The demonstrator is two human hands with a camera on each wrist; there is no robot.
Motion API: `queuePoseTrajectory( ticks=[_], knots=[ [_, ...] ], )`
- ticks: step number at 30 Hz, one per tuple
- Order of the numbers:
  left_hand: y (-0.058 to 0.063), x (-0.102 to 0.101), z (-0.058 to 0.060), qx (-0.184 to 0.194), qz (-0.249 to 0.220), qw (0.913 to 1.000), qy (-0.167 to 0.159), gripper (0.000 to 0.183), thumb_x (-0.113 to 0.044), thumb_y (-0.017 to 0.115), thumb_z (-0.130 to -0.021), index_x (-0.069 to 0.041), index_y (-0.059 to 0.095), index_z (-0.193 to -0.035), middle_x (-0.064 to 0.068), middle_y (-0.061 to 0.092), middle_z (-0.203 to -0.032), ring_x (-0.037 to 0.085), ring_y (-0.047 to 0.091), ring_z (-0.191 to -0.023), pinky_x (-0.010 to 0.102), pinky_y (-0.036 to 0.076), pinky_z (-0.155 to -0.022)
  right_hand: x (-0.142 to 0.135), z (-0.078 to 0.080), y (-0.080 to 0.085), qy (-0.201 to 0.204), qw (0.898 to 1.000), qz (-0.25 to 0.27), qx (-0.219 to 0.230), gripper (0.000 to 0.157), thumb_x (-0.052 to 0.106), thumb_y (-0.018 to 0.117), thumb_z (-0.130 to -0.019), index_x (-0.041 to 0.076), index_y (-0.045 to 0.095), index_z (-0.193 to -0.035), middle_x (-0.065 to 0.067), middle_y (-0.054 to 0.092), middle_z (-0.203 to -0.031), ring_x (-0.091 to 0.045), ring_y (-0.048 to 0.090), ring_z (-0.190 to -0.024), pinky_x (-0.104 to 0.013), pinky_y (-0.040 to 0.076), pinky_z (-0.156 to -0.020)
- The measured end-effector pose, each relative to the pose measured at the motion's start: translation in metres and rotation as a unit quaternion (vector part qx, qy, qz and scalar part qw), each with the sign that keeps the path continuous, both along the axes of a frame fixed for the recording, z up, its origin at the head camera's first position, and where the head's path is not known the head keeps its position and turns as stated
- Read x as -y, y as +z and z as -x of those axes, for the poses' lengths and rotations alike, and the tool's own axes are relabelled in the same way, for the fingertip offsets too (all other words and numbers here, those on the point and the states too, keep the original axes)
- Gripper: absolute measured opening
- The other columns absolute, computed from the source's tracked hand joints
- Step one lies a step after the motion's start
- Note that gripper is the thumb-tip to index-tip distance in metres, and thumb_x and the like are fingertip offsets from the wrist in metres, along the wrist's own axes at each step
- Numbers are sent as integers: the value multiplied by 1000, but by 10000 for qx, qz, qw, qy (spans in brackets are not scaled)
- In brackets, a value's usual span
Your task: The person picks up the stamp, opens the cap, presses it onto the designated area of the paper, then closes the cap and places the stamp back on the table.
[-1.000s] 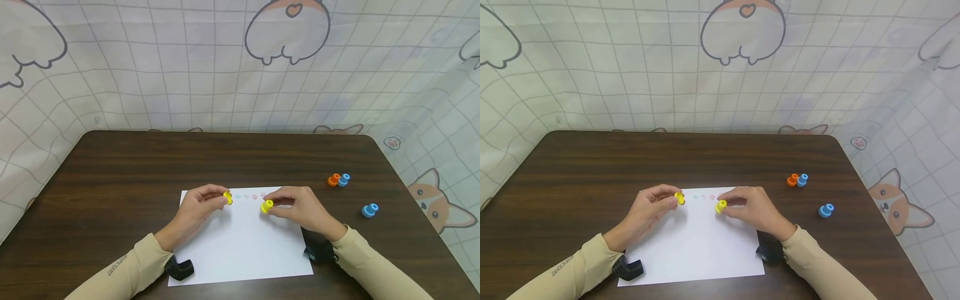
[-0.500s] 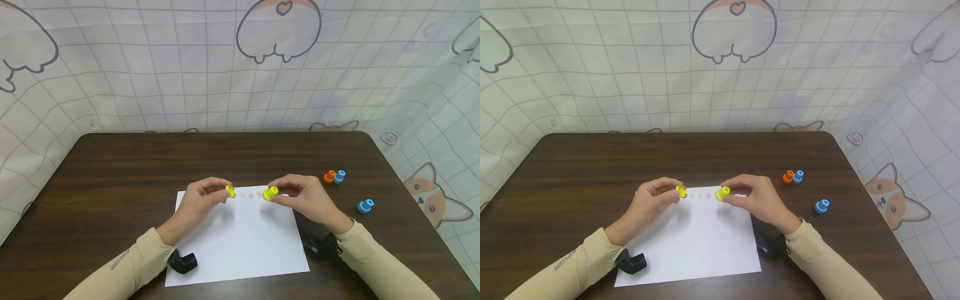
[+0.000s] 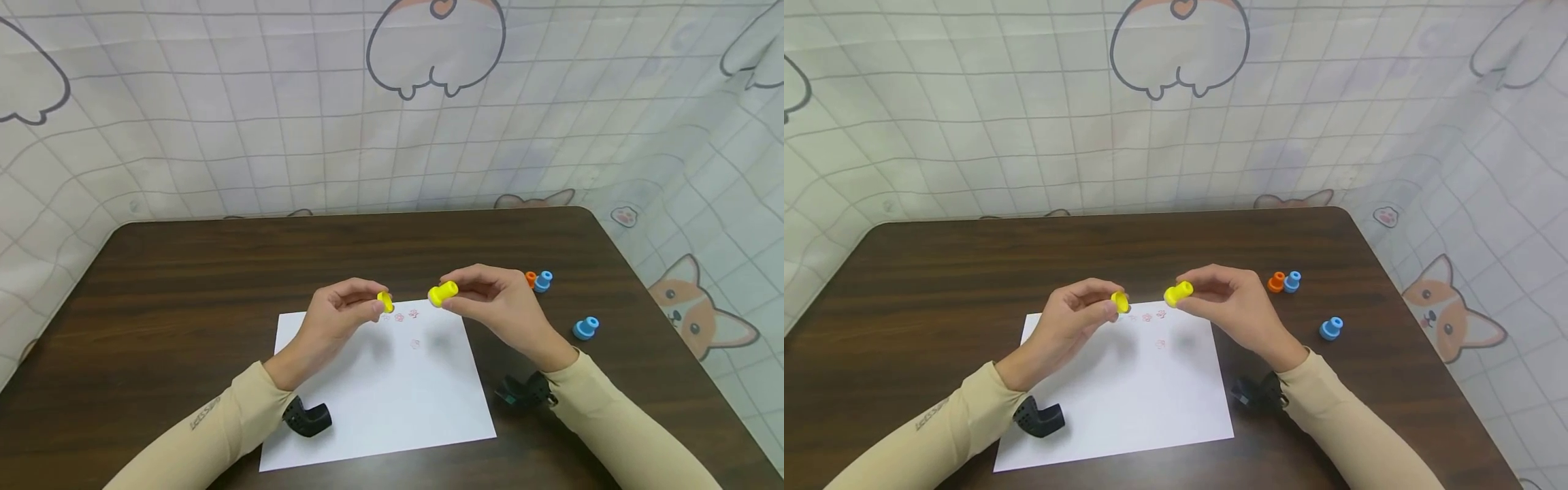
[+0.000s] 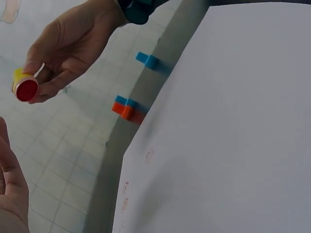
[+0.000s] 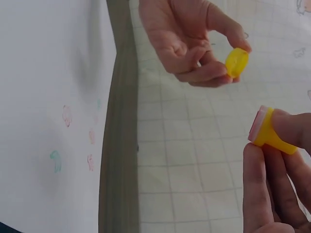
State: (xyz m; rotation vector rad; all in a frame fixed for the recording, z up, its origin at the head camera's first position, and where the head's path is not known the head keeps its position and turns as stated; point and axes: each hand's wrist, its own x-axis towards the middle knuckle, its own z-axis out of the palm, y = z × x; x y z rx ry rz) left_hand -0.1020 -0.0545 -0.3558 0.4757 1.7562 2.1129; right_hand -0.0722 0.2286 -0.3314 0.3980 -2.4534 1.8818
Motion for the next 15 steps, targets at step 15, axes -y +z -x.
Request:
queuePoseTrajectory(
  ticks=[15],
  knots=[
    [3,-33,2,-127,148,9995,-246,39,-9,79,-90,3,68,-125,1,75,-114,12,76,-101,29,63,-94,2,-5,4,429,9914,1217,209,26,1,76,-91,4,73,-117,2,76,-111,-14,74,-93,-25,63,-88]
  ],
)
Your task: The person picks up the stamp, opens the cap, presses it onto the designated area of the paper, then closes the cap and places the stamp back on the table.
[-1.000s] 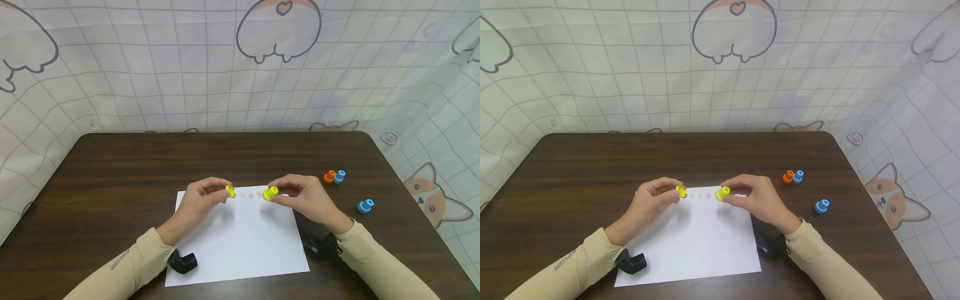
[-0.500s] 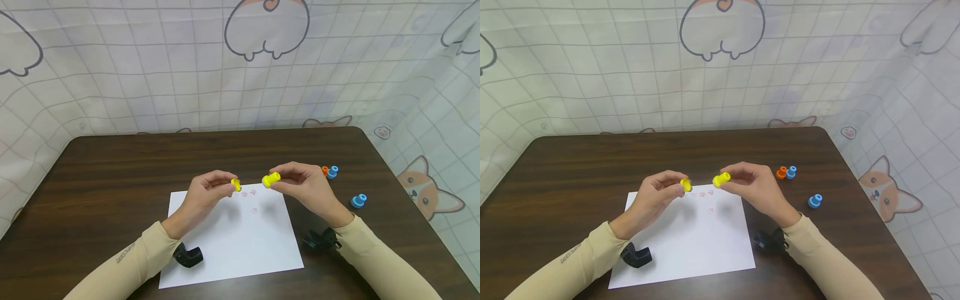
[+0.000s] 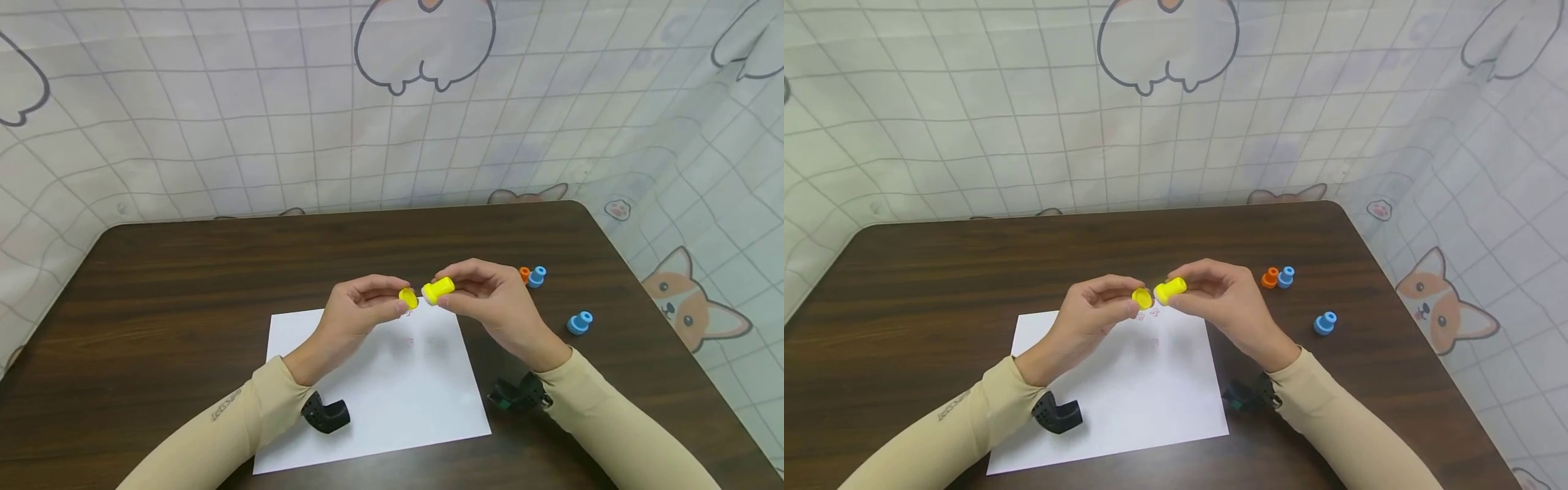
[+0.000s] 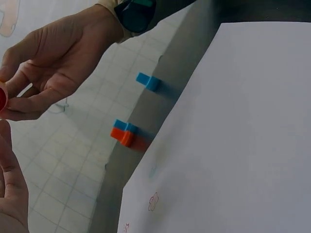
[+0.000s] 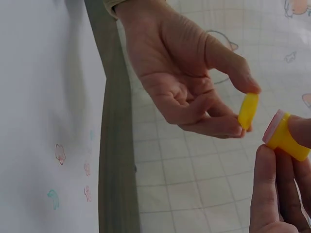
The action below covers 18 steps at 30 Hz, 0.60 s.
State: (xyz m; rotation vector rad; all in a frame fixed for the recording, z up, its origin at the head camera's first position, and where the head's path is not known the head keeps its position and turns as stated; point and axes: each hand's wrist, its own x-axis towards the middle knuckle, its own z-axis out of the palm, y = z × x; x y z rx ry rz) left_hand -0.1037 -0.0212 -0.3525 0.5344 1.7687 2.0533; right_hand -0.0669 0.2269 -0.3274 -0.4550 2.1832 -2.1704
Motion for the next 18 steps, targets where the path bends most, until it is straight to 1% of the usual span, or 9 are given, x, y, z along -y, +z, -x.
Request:
queuePoseTrajectory(
  ticks=[6,13,18],
  knots=[
    [-1,-8,1,32,-85,9999,-109,38,-9,80,-89,3,68,-123,2,77,-112,13,77,-101,33,62,-96,2,-1,-1,128,9997,181,39,26,-1,76,-90,8,74,-115,1,74,-111,-14,74,-92,-26,63,-89],
    [-2,-13,1,65,-170,9996,-210,37,-8,80,-89,3,68,-122,1,78,-111,14,77,-101,33,62,-97,2,0,-3,35,9999,-120,-19,30,0,78,-89,-1,71,-118,1,74,-111,-15,74,-93,-28,64,-89],
    [-3,-16,2,56,-130,9997,-204,36,-8,81,-89,2,69,-122,2,78,-111,14,77,-101,34,62,-96,1,1,-5,-77,9992,-355,-162,32,1,80,-87,-4,70,-118,2,75,-110,-16,75,-93,-28,64,-88]
  ],
)
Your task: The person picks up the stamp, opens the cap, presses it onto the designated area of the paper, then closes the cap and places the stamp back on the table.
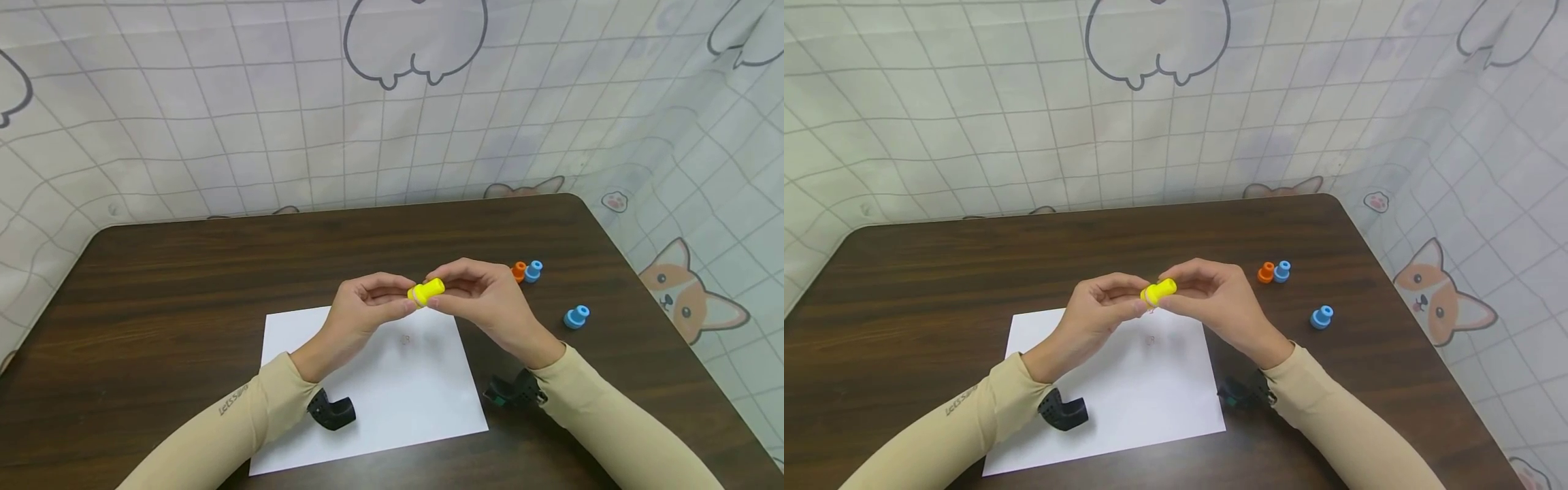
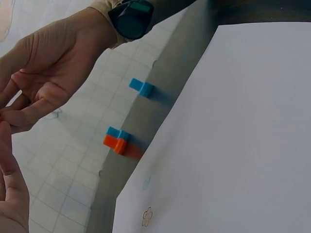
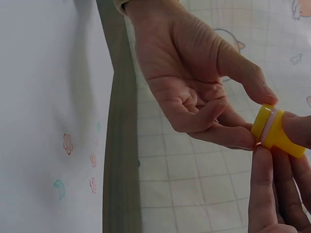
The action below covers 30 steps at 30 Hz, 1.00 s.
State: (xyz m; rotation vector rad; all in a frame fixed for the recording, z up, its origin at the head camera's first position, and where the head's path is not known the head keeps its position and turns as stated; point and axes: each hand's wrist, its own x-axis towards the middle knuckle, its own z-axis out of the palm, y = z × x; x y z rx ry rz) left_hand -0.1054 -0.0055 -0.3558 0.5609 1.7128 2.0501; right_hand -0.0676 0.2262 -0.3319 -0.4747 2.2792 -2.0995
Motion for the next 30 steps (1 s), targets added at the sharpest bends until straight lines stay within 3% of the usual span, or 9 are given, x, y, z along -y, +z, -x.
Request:
queuePoseTrajectory(
  ticks=[22,30],
  knots=[
    [2,1,-3,-121,198,9994,259,34,-9,81,-88,0,71,-120,4,78,-112,15,77,-101,34,63,-95,4,-1,1,-116,9992,-282,-254,33,3,82,-87,-3,72,-118,8,77,-109,-15,76,-93,-27,64,-89],
    [4,2,-5,-331,353,9985,273,33,-13,83,-88,-3,73,-118,6,76,-115,16,76,-102,33,63,-95,4,-3,0,-116,9989,-342,-304,33,3,81,-87,-3,72,-118,9,76,-109,-14,76,-94,-27,64,-88]
  ],
)
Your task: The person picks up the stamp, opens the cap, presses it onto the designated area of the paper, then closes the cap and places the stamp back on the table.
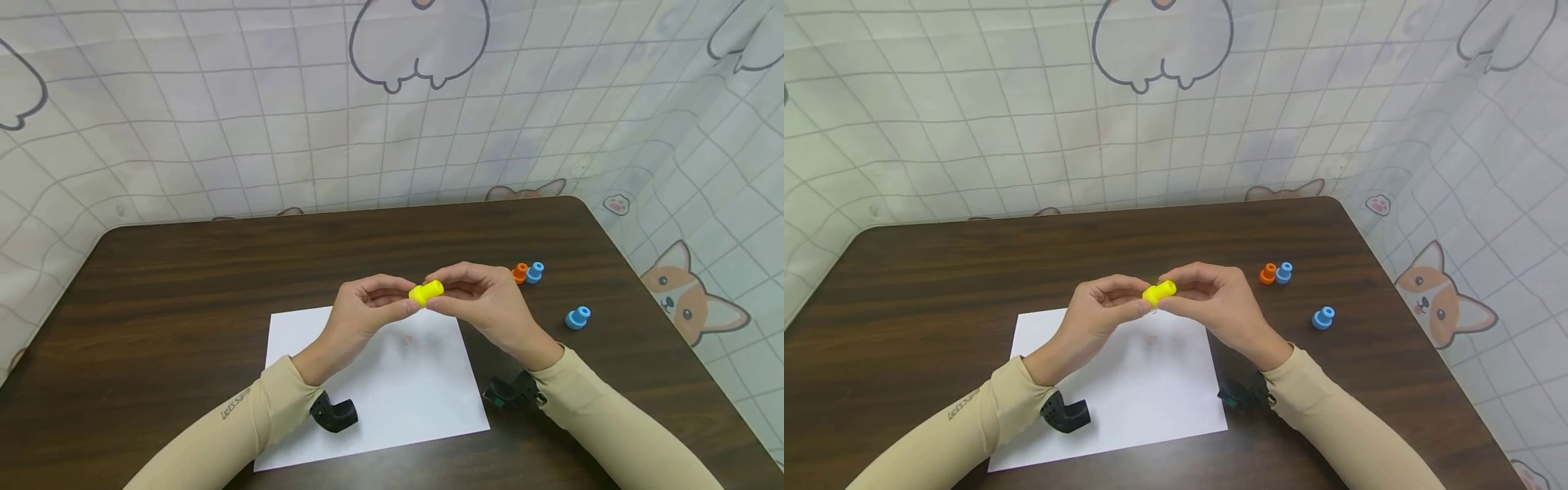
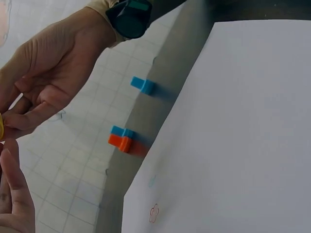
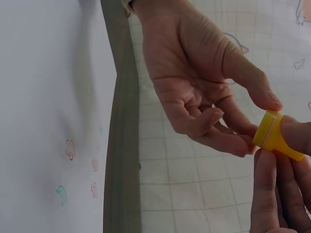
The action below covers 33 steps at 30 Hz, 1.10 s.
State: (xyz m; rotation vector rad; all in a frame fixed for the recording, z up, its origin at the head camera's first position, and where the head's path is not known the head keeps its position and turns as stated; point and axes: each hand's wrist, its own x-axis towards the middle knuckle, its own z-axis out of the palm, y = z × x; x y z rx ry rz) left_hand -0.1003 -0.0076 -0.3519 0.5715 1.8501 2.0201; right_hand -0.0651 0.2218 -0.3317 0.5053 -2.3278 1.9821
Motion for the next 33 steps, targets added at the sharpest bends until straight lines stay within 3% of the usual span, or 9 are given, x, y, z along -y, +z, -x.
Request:
queuePoseTrajectory(
  ticks=[9,14,21,26,29,33],
  knots=[
    [4,12,-2,-499,651,9966,123,29,-22,84,-88,-17,76,-116,4,77,-117,17,76,-104,31,64,-92,6,0,0,29,10000,0,61,33,2,81,-87,-5,72,-118,9,76,-108,-14,77,-93,-27,64,-88],
    [8,22,-2,-1090,1216,9860,329,28,-26,82,-90,-19,76,-116,1,77,-117,14,74,-106,32,63,-94,5,0,-1,-163,9996,-83,225,33,5,82,-86,-3,72,-117,9,77,-108,-14,77,-95,-27,64,-89],
    [11,49,-2,-1867,2042,9579,765,23,-27,76,-95,-21,74,-117,-2,78,-116,14,75,-106,41,62,-98,-6,-2,1,-557,9972,-276,413,36,7,83,-87,-2,72,-119,7,78,-110,-11,78,-95,-25,63,-88],
    [12,72,-1,-2366,2780,9252,1038,35,-32,76,-95,-20,71,-127,3,71,-136,24,73,-117,46,60,-100,-22,-4,-1,-767,9943,-556,490,39,10,83,-87,-5,70,-121,14,76,-108,-7,78,-94,-23,63,-86],
    [14,85,-2,-2367,3322,9090,857,51,-40,73,-96,-20,62,-141,8,54,-157,30,63,-136,52,55,-108,-34,-4,-2,-909,9923,-663,514,39,10,83,-87,-5,70,-121,15,77,-107,-5,78,-93,-21,63,-85],
    [12,98,-4,-2236,3965,8893,428,73,-50,68,-97,-19,43,-158,8,34,-170,31,31,-160,64,36,-122,-48,-6,-1,-1089,9894,-780,564,39,12,83,-87,-4,71,-121,13,78,-105,-6,78,-91,-20,63,-83]
  ],
)
